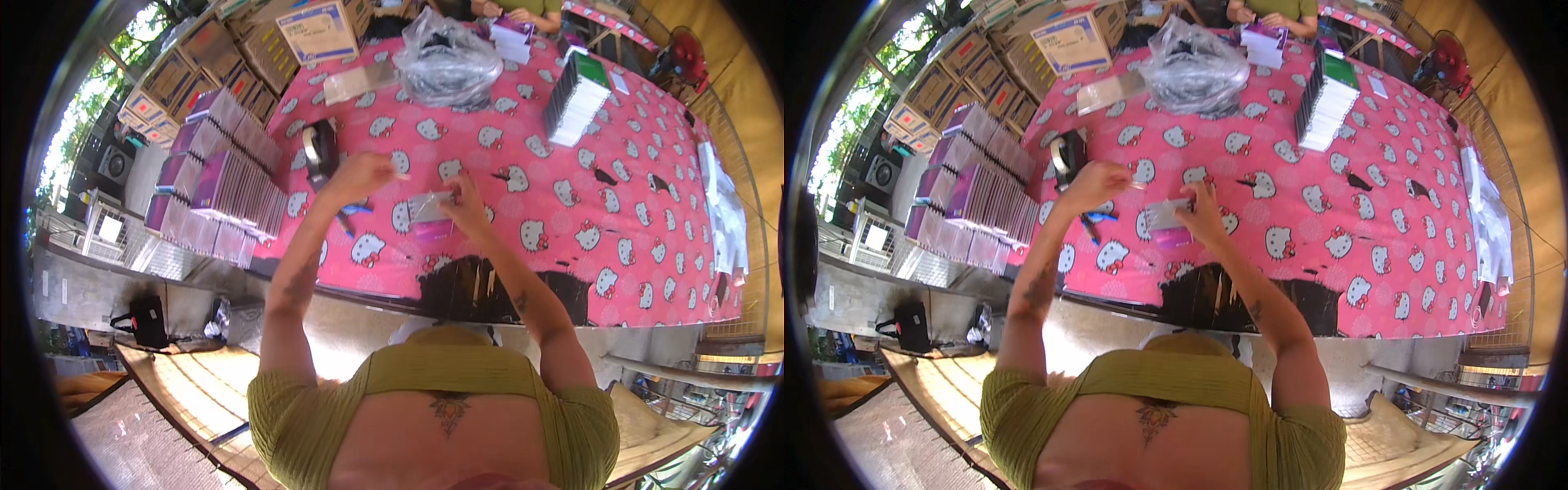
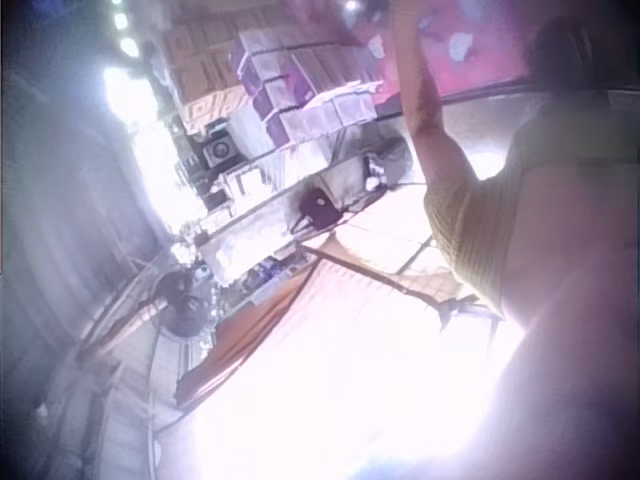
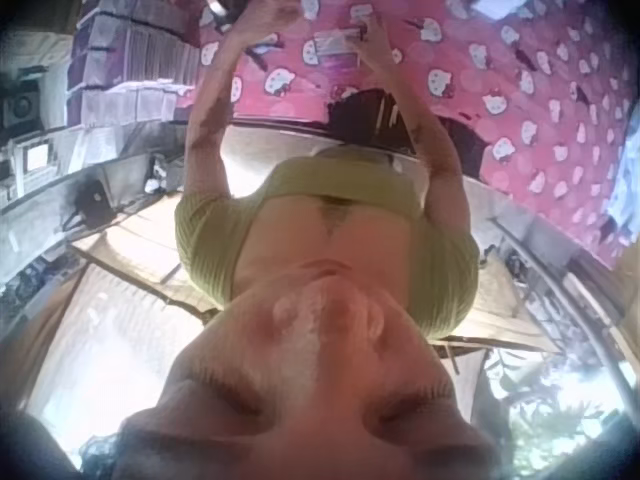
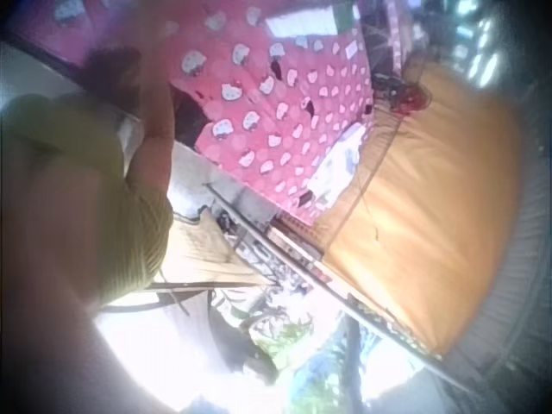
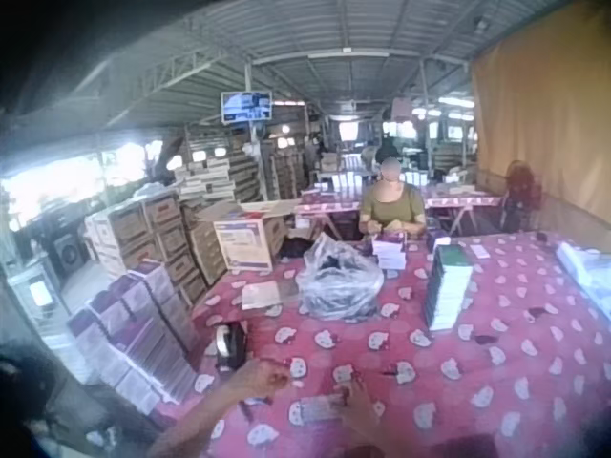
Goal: The person organizes colored notepads by color, stacks them, and then places stacks of notepads into clear plastic bags, sealing each bag with tape.
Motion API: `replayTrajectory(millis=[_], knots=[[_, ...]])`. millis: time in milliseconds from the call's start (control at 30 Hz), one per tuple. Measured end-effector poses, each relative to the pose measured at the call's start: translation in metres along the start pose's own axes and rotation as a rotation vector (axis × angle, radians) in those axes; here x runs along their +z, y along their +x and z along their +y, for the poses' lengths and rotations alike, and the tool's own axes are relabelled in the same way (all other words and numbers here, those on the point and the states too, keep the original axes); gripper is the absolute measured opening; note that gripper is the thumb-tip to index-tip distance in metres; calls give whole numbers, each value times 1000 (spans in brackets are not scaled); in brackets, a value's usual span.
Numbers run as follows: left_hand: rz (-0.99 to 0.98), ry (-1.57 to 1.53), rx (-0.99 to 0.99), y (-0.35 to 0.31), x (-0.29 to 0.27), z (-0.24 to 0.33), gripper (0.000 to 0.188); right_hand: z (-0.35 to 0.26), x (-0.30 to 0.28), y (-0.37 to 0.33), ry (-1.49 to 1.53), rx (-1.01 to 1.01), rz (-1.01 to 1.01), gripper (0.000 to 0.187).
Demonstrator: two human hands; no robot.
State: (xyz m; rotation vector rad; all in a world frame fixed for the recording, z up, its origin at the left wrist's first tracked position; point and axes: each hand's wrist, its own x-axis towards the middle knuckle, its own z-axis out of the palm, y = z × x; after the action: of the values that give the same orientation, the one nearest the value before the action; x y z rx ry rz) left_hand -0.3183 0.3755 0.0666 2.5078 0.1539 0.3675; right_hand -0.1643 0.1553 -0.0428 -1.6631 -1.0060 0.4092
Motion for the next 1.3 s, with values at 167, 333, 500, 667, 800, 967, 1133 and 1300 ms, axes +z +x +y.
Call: replayTrajectory(millis=[167,333,500,667,800,967,1133,1300], knots=[[-643,415,118,58,26,32,39,-15,5,-6,128,41,-17,47],[-970,-90,-282,89,77,-50,53,8,-7,-2,229,69,-7,48],[-587,27,-175,63,111,-59,32,42,11,-27,289,1,361,49],[149,411,251,-3,89,68,69,44,35,-95,748,526,-6,21],[16,434,192,4,103,84,75,34,51,-113,1136,597,-456,26],[118,-105,-258,-12,112,50,74,12,42,-100,1580,687,-77,44],[293,-942,-261,-83,167,18,74,7,-43,-62,638,119,-1,72],[359,-420,-64,-45,132,54,44,23,-43,-52,107,1,-161,71]])
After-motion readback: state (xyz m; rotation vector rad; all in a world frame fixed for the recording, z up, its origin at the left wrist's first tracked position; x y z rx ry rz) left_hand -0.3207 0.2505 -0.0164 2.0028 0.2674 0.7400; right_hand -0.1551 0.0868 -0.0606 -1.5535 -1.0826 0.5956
